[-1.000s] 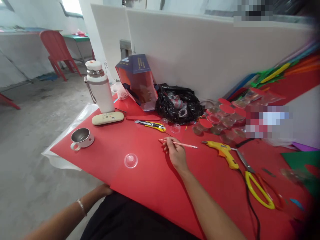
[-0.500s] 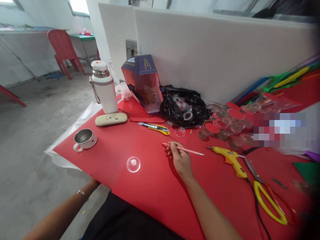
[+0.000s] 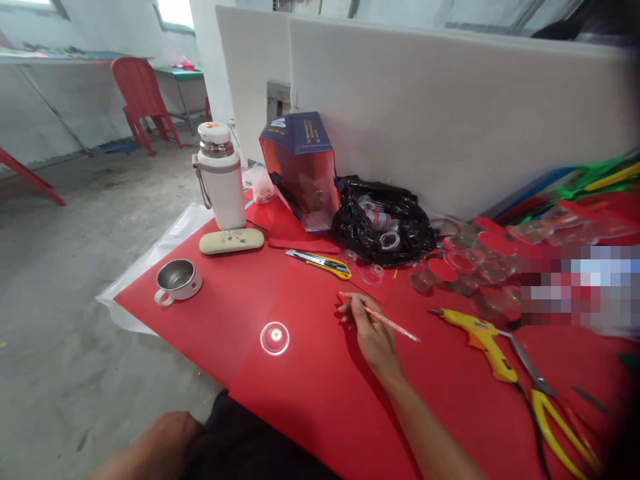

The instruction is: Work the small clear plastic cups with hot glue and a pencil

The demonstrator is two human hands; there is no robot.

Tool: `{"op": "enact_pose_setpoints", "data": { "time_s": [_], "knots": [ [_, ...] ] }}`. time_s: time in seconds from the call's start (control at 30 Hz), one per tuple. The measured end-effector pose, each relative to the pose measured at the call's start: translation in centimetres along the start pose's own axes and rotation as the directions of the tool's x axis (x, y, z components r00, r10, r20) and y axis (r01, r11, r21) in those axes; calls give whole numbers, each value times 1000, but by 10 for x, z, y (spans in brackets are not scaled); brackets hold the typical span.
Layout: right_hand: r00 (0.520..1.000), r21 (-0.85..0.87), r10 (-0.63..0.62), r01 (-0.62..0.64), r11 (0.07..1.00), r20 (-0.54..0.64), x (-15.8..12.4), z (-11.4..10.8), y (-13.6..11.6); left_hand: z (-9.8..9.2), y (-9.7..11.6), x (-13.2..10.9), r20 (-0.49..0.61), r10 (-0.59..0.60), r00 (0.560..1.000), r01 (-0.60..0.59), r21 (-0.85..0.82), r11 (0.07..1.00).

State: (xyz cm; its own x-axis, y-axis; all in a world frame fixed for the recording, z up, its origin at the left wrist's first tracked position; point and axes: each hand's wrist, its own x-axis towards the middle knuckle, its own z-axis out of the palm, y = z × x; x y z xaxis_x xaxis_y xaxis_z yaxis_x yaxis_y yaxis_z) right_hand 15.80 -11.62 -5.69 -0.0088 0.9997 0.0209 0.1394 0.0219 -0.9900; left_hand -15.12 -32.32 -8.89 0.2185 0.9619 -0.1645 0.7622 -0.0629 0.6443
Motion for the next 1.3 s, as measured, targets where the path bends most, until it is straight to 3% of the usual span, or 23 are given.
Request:
{"op": "enact_pose_setpoints", "data": {
  "time_s": [0.07,0.1,0.17,0.2,0.27,0.33,0.4,0.5,0.67,1.0,1.2,1.3],
  "knots": [
    [999,-35,2,0,999,43,-2,2,-6,-18,25,4,184,97,978,-95,-19,995],
    [998,-69,-14,19,997,68,-4,3,-9,-25,39,11,170,154,973,-150,-36,988],
    [986,-180,-102,125,976,132,-8,3,-15,-33,66,27,-61,297,953,-301,-89,949],
    [968,-250,-170,213,945,183,-12,2,-17,-33,77,35,-234,361,903,-378,-32,925],
    [893,-367,-319,427,826,318,-20,0,-16,-30,88,47,-430,473,769,-446,171,879],
    [779,-423,-418,612,668,467,-29,-1,-10,-22,87,54,-476,578,663,-464,344,816],
    [694,-447,-445,712,542,566,-37,-1,-2,-13,79,57,-441,648,621,-484,435,759],
    [670,-497,-421,739,455,611,-43,2,6,-3,62,60,-391,675,625,-496,469,731],
    [701,-548,-394,712,439,595,-37,8,8,-1,47,63,-355,618,701,-456,442,772],
    [723,-590,-395,691,417,567,-34,-3,12,-1,61,74,-420,585,694,-485,327,811],
    [722,-596,-392,692,408,570,-33,-3,13,-17,83,96,-547,405,733,-302,272,914],
    [715,-591,-397,699,403,575,-33,-3,14,-17,84,118,-523,319,790,-189,287,939]
  ]
}}
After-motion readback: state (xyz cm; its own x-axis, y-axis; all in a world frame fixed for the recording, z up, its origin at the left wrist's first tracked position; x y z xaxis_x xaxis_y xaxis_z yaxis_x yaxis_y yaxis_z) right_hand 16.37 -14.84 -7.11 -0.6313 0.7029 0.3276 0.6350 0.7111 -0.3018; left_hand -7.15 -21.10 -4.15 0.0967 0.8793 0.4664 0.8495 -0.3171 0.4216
